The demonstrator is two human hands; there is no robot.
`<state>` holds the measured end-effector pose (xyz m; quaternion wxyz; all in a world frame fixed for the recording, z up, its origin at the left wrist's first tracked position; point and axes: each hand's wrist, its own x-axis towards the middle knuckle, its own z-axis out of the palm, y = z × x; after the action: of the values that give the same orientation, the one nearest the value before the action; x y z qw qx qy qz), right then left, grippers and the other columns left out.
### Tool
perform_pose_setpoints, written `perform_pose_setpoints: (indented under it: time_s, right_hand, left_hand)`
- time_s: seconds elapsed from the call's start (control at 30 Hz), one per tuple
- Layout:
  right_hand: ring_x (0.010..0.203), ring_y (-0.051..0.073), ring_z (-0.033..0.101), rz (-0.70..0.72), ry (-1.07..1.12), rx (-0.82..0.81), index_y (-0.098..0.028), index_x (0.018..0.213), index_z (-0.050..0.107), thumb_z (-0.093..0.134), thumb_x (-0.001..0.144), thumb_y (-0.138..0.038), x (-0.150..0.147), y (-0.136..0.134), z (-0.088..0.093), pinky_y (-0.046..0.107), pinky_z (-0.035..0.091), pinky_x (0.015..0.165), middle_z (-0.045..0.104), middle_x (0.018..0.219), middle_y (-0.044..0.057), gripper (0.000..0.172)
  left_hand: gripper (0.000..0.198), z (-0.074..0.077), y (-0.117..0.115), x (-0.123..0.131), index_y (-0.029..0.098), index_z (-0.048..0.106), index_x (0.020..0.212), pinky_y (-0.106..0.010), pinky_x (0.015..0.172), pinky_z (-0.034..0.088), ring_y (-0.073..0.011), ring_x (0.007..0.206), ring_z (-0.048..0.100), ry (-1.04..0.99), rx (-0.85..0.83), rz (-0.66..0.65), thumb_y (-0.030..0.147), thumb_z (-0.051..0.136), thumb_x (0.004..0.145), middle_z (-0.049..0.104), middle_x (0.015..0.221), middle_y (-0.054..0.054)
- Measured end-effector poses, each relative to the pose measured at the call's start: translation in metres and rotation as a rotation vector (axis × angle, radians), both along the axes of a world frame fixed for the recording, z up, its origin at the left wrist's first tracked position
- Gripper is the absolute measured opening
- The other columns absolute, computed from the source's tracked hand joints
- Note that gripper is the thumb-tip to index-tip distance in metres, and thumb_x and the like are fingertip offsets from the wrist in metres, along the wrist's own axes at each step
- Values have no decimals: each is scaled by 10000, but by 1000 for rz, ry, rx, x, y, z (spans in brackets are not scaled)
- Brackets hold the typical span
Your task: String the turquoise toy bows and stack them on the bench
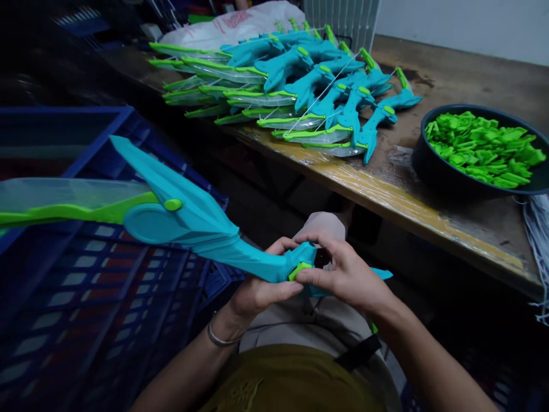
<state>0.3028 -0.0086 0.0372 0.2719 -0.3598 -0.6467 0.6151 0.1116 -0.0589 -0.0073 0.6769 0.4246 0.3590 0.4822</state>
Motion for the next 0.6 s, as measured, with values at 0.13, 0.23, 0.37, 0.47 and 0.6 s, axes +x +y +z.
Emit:
perform_pose_setpoints:
  time_s: [0.13,0.23,0.37,0.47,0.6]
  right_hand:
    - [1035,233,653,44,47,-221,-218,1190,657,854,753,-383,-2,5,-12,352,543,893,705,1149,47,507]
    - [976,220,651,1,47,-210,-219,1163,662,844,753,-379,-6,0,-21,341,538,851,711,1110,41,476]
    - [926,205,633,-53,30,-132,-223,1110,687,821,762,-352,-9,-2,-25,326,522,826,706,1016,17,394]
    - [879,188,620,-44,58,-163,-213,1038,687,834,727,-319,-7,4,-26,311,515,807,691,947,0,360]
    - [823,178,605,-48,80,-193,-213,1002,691,843,704,-323,-1,4,-36,297,491,757,681,894,-10,352]
  left_hand:
    - [511,-7,-3,-1,220,539,1119,-323,823,494,-216,980,626,26,-17,16,243,848,713,637,1071,-39]
    - [494,-12,-6,0,220,530,1112,-302,761,472,-184,873,590,77,-51,38,276,831,724,622,982,-17]
    - [473,-15,-7,2,214,533,1101,-314,751,460,-196,860,568,193,-50,80,311,809,730,611,959,-21]
    - [469,-20,-5,1,215,538,1102,-323,751,464,-208,865,573,263,-40,111,320,805,730,604,956,-23]
    - [456,-28,-7,2,220,564,1092,-339,770,487,-235,881,611,324,-29,73,336,816,730,631,962,-29]
